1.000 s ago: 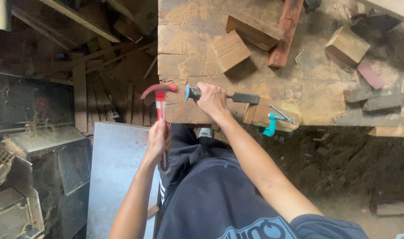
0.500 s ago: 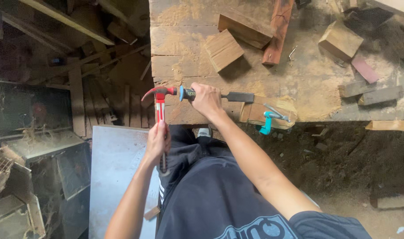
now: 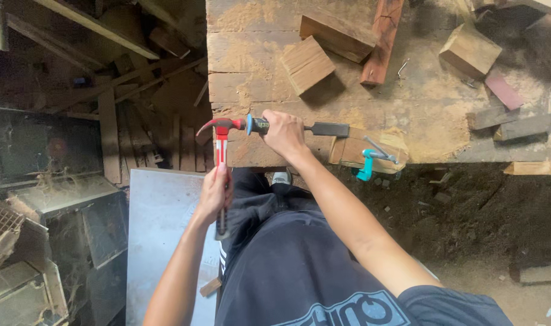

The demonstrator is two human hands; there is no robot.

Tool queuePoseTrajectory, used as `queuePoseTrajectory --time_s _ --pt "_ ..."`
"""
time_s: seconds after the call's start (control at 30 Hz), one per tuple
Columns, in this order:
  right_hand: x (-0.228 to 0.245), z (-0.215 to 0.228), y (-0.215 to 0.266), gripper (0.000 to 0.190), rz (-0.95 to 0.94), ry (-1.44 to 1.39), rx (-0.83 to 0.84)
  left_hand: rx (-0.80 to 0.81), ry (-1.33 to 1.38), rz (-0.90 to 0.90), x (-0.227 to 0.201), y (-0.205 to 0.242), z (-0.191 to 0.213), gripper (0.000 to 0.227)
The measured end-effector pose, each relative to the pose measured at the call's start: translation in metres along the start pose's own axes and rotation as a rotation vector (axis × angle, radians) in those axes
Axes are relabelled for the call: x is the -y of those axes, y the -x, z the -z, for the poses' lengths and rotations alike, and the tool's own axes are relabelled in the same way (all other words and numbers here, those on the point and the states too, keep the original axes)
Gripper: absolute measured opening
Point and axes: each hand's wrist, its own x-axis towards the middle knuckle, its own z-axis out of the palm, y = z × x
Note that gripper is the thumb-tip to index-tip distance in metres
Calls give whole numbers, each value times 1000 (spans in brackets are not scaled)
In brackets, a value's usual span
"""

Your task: The person uses a chisel and hammer to carve a small wooden block clamped to a workbench. They repeatedly strike the chisel to remove wood shavings, then briefly adjust the chisel and hammer before continuing the carving.

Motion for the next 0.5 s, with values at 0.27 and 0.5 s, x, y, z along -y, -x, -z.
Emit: queuePoseTrajectory --time_s 0.27,0.5 --pt "1 0 1 11 28 -40 -43 -184 152 -124 7 -4 -3 42" --pt "2 27 11 32 105 -129 20 -204 113 -410 22 5 -31 48"
